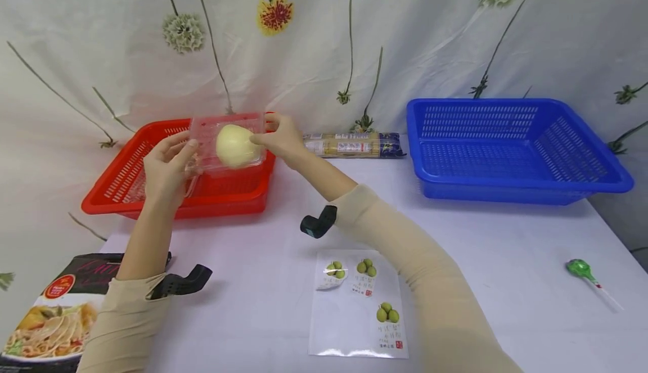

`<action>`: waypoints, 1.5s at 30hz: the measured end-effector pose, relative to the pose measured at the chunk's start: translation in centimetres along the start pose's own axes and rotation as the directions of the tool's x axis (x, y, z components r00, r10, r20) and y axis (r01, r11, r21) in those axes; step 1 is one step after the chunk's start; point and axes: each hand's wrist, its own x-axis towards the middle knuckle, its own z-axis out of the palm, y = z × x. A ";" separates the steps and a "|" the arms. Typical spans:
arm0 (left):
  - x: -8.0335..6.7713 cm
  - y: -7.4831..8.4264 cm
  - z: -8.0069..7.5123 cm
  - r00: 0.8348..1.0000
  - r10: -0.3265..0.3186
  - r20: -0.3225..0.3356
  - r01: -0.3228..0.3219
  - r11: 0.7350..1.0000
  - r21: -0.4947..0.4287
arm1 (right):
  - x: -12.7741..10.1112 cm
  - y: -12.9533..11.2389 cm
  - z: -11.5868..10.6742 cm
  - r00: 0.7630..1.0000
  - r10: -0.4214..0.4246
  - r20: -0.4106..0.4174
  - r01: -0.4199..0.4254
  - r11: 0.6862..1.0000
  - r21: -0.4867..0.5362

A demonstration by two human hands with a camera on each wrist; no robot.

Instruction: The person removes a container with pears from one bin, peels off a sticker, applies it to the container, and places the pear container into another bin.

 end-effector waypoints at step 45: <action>-5.4 -5.6 10.3 0.763 -0.201 0.614 -0.064 0.923 0.380 | -10.7 6.4 -14.3 0.990 0.109 -0.084 -0.126 0.967 -0.221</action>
